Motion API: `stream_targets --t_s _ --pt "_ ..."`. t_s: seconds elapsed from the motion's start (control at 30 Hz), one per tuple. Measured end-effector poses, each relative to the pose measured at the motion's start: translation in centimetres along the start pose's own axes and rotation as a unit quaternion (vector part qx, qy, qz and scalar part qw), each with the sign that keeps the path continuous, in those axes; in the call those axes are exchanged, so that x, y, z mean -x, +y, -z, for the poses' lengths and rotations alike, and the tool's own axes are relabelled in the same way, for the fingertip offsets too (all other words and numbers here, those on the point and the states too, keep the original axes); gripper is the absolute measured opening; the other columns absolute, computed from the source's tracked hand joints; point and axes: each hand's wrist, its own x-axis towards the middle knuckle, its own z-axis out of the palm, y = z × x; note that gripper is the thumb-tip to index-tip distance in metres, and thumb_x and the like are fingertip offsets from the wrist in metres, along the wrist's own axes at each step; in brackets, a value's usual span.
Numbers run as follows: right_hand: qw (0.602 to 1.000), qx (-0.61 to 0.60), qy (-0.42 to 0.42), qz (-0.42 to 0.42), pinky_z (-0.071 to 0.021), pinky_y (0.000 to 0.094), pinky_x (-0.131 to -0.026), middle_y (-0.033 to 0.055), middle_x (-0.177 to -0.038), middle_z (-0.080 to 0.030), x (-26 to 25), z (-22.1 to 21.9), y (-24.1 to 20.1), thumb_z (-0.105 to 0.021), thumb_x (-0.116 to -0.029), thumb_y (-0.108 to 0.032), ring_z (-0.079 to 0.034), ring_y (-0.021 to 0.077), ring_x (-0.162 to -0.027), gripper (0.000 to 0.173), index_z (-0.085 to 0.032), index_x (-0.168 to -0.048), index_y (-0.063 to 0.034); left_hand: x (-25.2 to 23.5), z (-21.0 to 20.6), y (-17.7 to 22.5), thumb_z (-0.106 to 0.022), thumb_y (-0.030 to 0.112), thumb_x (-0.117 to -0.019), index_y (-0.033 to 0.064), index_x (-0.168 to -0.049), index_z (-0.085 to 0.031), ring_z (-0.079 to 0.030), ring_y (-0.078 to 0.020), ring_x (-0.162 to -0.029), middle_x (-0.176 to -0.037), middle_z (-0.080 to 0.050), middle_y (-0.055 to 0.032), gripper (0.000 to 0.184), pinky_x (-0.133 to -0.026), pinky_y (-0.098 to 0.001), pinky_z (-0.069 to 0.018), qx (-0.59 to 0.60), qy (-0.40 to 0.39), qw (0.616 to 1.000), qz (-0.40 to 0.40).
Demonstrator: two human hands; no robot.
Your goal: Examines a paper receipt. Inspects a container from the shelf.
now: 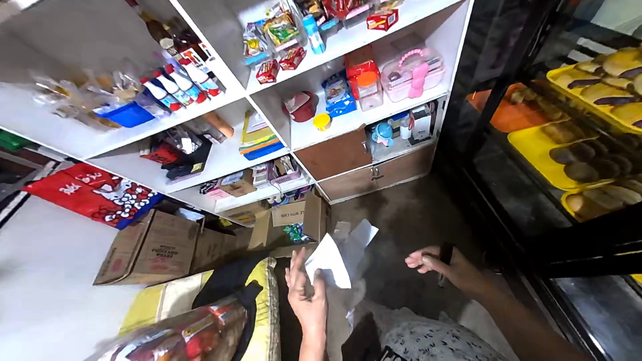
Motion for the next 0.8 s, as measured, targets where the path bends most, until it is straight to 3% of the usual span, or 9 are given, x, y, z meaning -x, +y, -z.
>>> stream_targets --t_s 0.07,0.13,0.17,0.23,0.27,0.5,0.67,0.73,0.8 --pt "1.0 0.004 -0.013 -0.006 -0.0593 0.0284 -0.09 0.0071 -0.109 -0.075 -1.5 0.1 0.1 -0.051 -0.1011 -0.018 -0.073 0.0125 -0.1 0.03 -0.066 -0.115 0.0032 0.2 -0.2 0.1 -0.056 0.007 -0.0892 -0.0072 -0.094 -0.071 -0.054 -0.02 -0.135 -0.125 -0.07 -0.0141 0.021 -0.119 -0.0365 -0.0341 0.087 0.018 0.996 0.022" --pt "1.0 -0.003 -0.028 -0.007 -0.0592 0.0281 -0.089 0.0066 -0.108 -0.075 -3.4 -0.1 0.5 -0.05 -0.1018 -0.02 -0.073 0.0119 -0.099 0.031 -0.066 -0.115 0.003 -0.2 -0.2 0.4 -0.052 -0.001 -0.0915 0.0028 -0.095 -0.072 -0.067 -0.0044 -0.11 -0.11 -0.075 0.0025 0.021 -0.098 -0.0231 -0.0537 0.163 0.045 0.982 0.089" --pt "0.999 -0.012 -0.036 -0.006 -0.0593 0.0281 -0.089 0.0062 -0.108 -0.075 -4.5 -0.4 0.7 -0.048 -0.1021 -0.019 -0.073 0.0116 -0.099 0.031 -0.066 -0.114 0.0026 -0.6 -0.2 0.4 -0.049 -0.004 -0.0922 0.0074 -0.093 -0.071 -0.07 -0.0007 -0.093 -0.098 -0.076 0.0073 0.025 -0.084 -0.0201 -0.058 0.19 0.067 0.97 0.134" --pt "0.998 -0.025 -0.051 -0.013 -0.0596 0.029 -0.088 0.006 -0.106 -0.075 -6.9 -1.1 1.0 -0.048 -0.102 -0.019 -0.073 0.0119 -0.098 0.03 -0.067 -0.112 0.0022 -2.0 -0.3 -0.5 -0.044 -0.005 -0.0937 0.013 -0.082 -0.065 -0.066 0.0004 -0.067 -0.073 -0.07 0.0095 0.03 -0.065 -0.0186 -0.0574 0.229 0.116 0.941 0.219" --pt "0.998 -0.024 -0.059 -0.021 -0.0596 0.0297 -0.089 0.0067 -0.107 -0.075 -8.3 -1.5 1.0 -0.048 -0.102 -0.018 -0.073 0.0126 -0.098 0.03 -0.066 -0.112 0.0025 -2.9 -0.3 -1.3 -0.042 -0.004 -0.0947 0.014 -0.079 -0.062 -0.064 -0.0006 -0.062 -0.068 -0.067 0.0087 0.031 -0.062 -0.0191 -0.0567 0.25 0.136 0.926 0.248" --pt "0.994 0.072 -0.059 -0.058 -0.0583 0.028 -0.09 0.0085 -0.108 -0.073 -20.7 -5.2 -1.3 -0.052 -0.1041 -0.015 -0.071 0.0098 -0.098 0.027 -0.066 -0.115 0.005 -11.0 0.1 -10.1 -0.041 -0.004 -0.0949 0.0126 -0.082 -0.057 -0.067 -0.0057 -0.066 -0.071 -0.068 0.0031 0.027 -0.065 -0.0249 -0.0598 0.328 0.194 0.863 0.332" --pt "0.989 0.141 -0.021 -0.025 -0.0494 0.0166 -0.061 -0.003 -0.087 -0.07 -30.2 -7.8 -5.4 -0.057 -0.1023 -0.013 -0.058 -0.0022 -0.066 0.023 -0.067 -0.118 0.0016 -18.0 0.9 -14.8 -0.044 -0.012 -0.0901 0.0134 -0.084 -0.054 -0.065 -0.0036 -0.065 -0.071 -0.066 0.0059 0.028 -0.063 -0.023 -0.0589 0.324 0.18 0.872 0.321" --pt "0.992 0.125 -0.013 -0.02 -0.0463 0.0142 -0.057 -0.005 -0.084 -0.068 -33.4 -8.8 -6.2 -0.058 -0.1011 -0.01 -0.055 -0.003 -0.062 0.022 -0.067 -0.118 0.0009 -20.1 1.0 -15.9 -0.044 -0.014 -0.0892 0.0131 -0.093 -0.055 -0.066 -0.0023 -0.068 -0.075 -0.067 0.0077 0.029 -0.065 -0.0213 -0.0592 0.318 0.173 0.878 0.314" --pt "0.993 0.119 -0.015 -0.02 -0.0461 0.0143 -0.055 -0.0039 -0.085 -0.069 -36.3 -9.6 -6.6 -0.059 -0.1005 -0.01 -0.055 -0.0022 -0.061 0.022 -0.066 -0.119 0.0006 -21.7 1.0 -17.3 -0.042 -0.013 -0.0868 0.0097 -0.119 -0.051 -0.068 -0.0038 -0.078 -0.086 -0.066 0.0083 0.041 -0.073 -0.0231 -0.0602 0.324 0.146 0.885 0.302"
